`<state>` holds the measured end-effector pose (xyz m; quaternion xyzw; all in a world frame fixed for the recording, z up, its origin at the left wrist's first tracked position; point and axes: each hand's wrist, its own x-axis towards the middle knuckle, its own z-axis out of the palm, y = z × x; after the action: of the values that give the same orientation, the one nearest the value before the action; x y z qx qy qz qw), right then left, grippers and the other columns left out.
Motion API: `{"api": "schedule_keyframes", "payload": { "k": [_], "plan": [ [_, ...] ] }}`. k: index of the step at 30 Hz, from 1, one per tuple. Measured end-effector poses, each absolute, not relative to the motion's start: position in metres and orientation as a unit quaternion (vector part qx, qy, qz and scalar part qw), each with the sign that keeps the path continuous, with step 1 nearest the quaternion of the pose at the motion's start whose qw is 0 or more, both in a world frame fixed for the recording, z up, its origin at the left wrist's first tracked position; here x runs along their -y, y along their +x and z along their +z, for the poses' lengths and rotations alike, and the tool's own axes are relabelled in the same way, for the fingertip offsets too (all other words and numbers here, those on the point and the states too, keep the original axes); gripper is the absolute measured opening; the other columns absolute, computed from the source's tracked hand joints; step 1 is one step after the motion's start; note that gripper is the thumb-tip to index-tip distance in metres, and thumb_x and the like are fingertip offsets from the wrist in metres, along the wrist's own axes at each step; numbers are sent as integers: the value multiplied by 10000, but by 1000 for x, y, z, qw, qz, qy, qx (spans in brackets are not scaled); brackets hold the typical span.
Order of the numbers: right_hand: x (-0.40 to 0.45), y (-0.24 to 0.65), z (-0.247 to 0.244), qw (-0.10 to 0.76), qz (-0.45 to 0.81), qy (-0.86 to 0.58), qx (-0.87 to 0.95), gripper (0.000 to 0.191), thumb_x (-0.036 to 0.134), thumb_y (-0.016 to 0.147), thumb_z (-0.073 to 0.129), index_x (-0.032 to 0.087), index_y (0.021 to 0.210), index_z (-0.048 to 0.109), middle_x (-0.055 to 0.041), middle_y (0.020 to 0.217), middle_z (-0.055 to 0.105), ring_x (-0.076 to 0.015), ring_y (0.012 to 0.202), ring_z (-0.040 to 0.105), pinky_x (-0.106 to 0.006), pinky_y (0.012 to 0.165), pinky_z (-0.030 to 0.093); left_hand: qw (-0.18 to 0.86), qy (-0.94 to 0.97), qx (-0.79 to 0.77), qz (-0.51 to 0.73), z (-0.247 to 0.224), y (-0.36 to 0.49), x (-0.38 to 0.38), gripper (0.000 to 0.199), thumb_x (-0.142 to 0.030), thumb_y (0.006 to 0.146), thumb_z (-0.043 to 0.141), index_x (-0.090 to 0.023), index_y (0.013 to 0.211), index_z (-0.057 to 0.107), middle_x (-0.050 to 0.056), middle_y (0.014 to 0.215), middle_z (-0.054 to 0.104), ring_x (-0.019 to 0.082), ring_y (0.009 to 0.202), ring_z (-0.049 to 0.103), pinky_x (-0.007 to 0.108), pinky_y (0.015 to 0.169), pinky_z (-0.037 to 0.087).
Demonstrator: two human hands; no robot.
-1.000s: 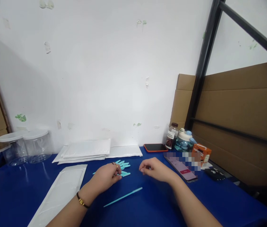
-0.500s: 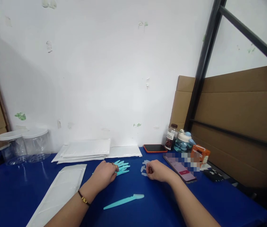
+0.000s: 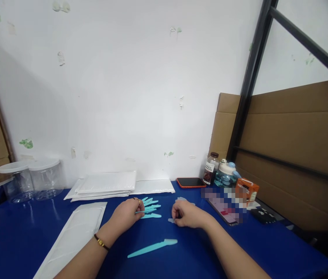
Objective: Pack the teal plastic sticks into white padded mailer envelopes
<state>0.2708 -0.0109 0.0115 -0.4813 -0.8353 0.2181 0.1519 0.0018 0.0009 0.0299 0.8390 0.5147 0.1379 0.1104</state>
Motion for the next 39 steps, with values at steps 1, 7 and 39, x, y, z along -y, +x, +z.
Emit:
{"api": "schedule_keyframes", "payload": {
  "k": [1,7,39],
  "plan": [
    [11,271,11,146,233,-481,832,104,128,656,613,174,750,613,14,708,575,-93,593,504,-174,488,351,126,833,-518,149,31,2,-1,142,-301,750,506,-212,794,608,10,804,626,151,732,553,232,605,343],
    [12,270,16,215,254,-479,812,45,172,736,587,169,782,584,20,674,575,-92,592,500,-174,507,355,228,811,-495,213,38,8,1,232,-376,796,449,-178,801,569,1,701,583,133,649,503,219,573,334],
    [37,238,43,359,137,-330,862,133,224,890,463,198,876,593,-46,872,582,-146,796,537,-254,702,425,396,823,-382,141,55,21,29,362,-400,887,227,-196,758,497,-36,639,377,101,572,370,213,566,362]
  ]
}}
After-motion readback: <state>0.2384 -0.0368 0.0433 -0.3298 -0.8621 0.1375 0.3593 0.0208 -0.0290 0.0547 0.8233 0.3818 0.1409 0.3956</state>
